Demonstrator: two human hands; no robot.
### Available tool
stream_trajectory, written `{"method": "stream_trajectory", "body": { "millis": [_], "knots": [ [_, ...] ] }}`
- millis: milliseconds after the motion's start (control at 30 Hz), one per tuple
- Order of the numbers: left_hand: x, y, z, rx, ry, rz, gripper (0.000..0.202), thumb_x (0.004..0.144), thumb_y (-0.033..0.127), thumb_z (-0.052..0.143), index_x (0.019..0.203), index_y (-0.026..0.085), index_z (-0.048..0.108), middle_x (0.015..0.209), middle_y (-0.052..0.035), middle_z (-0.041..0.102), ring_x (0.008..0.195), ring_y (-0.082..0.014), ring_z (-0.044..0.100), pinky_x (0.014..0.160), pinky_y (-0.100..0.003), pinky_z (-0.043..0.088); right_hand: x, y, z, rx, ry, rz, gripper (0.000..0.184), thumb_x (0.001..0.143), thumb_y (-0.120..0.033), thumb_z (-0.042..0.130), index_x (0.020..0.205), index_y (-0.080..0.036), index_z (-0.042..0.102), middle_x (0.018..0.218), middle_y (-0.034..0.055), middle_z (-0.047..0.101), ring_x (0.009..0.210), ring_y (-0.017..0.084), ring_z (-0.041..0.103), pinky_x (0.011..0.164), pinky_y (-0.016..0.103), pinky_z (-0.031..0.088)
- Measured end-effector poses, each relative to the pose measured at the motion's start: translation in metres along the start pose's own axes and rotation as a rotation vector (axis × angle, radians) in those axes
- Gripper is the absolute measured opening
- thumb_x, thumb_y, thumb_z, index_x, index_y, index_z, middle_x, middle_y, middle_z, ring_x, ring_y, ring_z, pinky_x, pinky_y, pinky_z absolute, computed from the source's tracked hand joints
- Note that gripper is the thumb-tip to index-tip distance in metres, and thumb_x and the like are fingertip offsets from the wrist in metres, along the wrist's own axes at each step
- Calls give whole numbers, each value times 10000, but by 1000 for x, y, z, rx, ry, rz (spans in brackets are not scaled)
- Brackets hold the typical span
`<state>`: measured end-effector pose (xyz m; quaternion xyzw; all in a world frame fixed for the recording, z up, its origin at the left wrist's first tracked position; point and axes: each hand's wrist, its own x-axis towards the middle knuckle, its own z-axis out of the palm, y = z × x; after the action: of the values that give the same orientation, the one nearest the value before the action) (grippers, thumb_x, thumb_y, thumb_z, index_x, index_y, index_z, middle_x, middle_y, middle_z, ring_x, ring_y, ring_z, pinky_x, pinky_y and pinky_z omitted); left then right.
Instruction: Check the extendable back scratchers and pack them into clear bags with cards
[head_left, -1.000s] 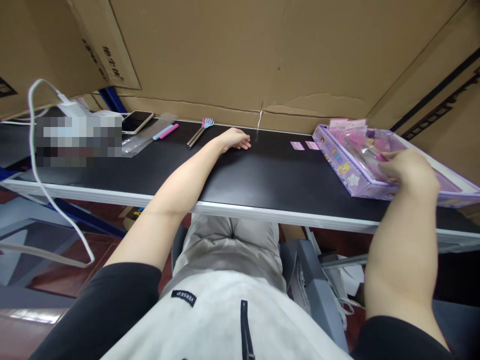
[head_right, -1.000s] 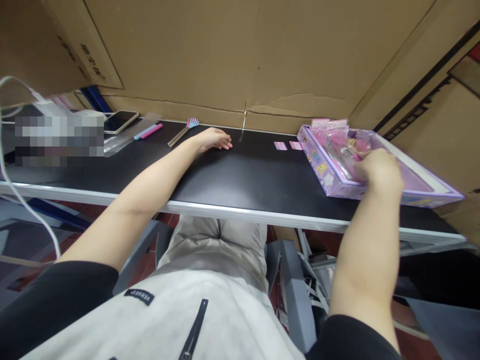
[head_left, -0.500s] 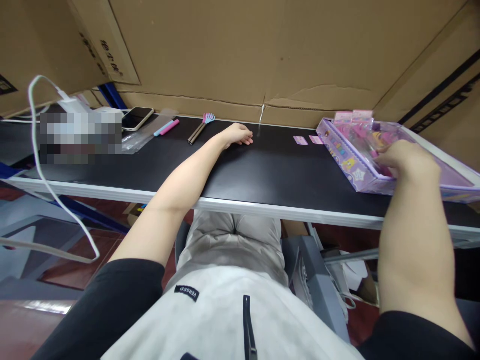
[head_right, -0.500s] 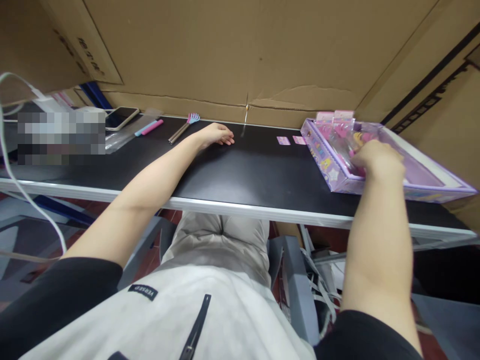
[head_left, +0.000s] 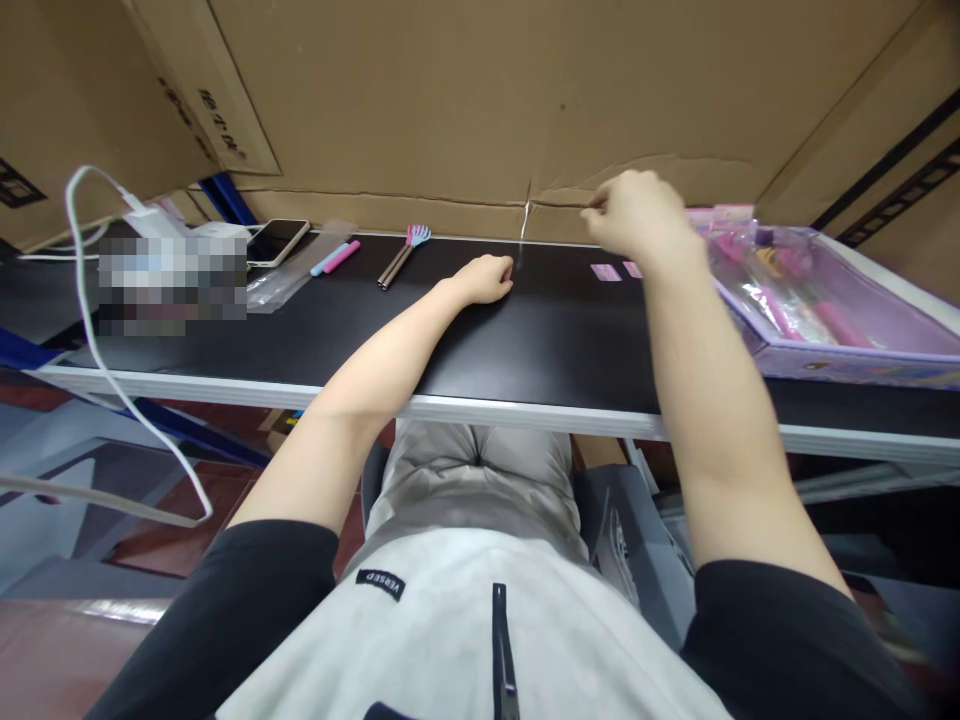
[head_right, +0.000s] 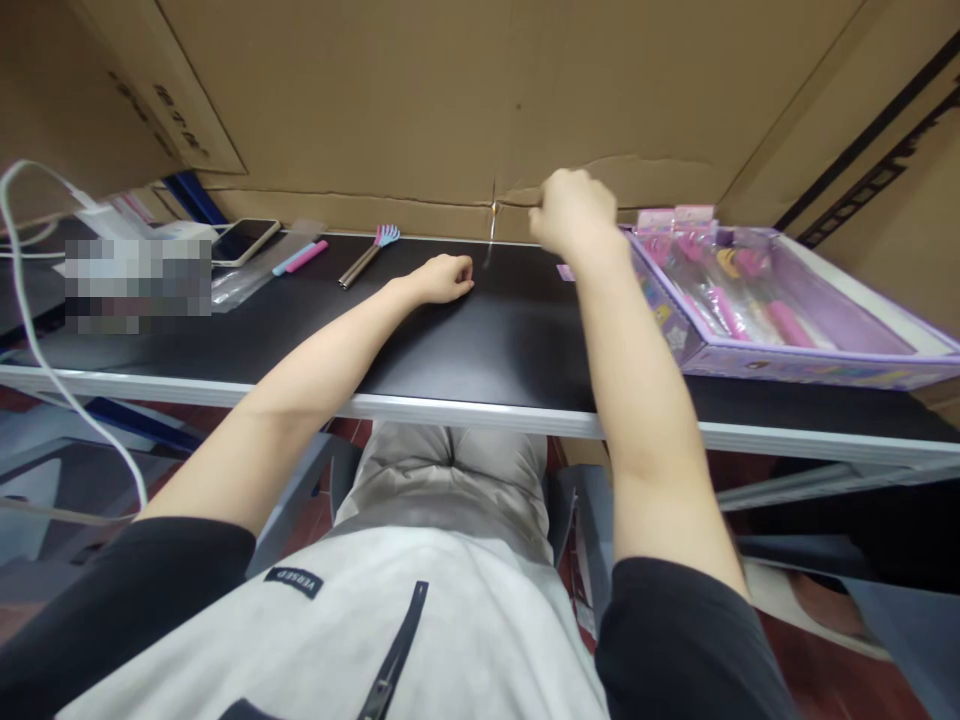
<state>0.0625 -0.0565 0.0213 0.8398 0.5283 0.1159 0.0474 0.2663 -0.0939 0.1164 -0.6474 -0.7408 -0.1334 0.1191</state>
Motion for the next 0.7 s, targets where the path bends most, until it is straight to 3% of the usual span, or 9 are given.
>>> {"method": "stream_trajectory", "body": {
  "millis": [67,133,233,333,433,500,567,700],
  "knots": [
    [0,1,-1,-4,-11,2,328,1014,188,574,1279,137,762,1292,-178,800,1280,-342,738,1095,-406,547,-3,-30,14,18,-58,-1,433,1112,-209,514,1407,-23,771,1403,281,750,1385,424,705,1139,542,547],
    [2,-1,-2,-30,-19,-4,308,992,183,604,1247,132,769,1291,-189,794,1290,-355,733,1107,-406,538,-3,-38,38,-9,-122,-12,441,1101,-193,508,1426,-16,749,1427,294,731,1378,410,699,1139,525,545],
    [9,-12,-7,-113,-25,-39,229,896,179,704,1103,169,802,1227,-166,803,1293,-368,726,1141,-393,518,1,-26,74,-44,-224,-61,457,1074,-206,540,1444,-28,742,1495,292,692,1407,416,672,1161,504,542],
    [14,-36,-16,-140,-34,-93,147,815,201,749,946,219,812,1102,-114,815,1290,-357,712,1163,-368,495,5,-11,93,-58,-266,-94,478,1096,-255,507,1459,-60,748,1523,277,677,1424,407,658,1166,490,548],
    [4,-61,-27,-64,-27,-189,221,821,237,714,1005,227,837,1109,-107,820,1305,-362,690,1156,-380,492,8,-7,99,-59,-274,-121,506,1101,-270,474,1475,-69,749,1501,278,688,1422,403,657,1159,494,561],
    [-10,-73,-33,-14,101,-282,340,892,252,627,1156,195,832,1250,-155,805,1338,-369,663,1160,-399,485,8,-10,98,-60,-269,-122,524,1087,-256,466,1487,-59,740,1485,288,695,1420,412,654,1149,510,571],
    [-25,-79,-38,12,215,-391,448,962,260,520,1303,147,787,1378,-206,765,1383,-383,626,1187,-439,465,6,-13,96,-64,-266,-112,533,1075,-233,459,1495,-49,732,1487,295,692,1426,421,648,1148,528,572],
    [-39,-88,-41,51,245,-540,537,977,290,454,1393,103,738,1523,-266,678,1472,-433,556,1262,-544,399,0,-18,87,-66,-310,-104,552,1098,-217,423,1525,0,697,1544,314,649,1475,419,622,1192,498,543]
  ]
}}
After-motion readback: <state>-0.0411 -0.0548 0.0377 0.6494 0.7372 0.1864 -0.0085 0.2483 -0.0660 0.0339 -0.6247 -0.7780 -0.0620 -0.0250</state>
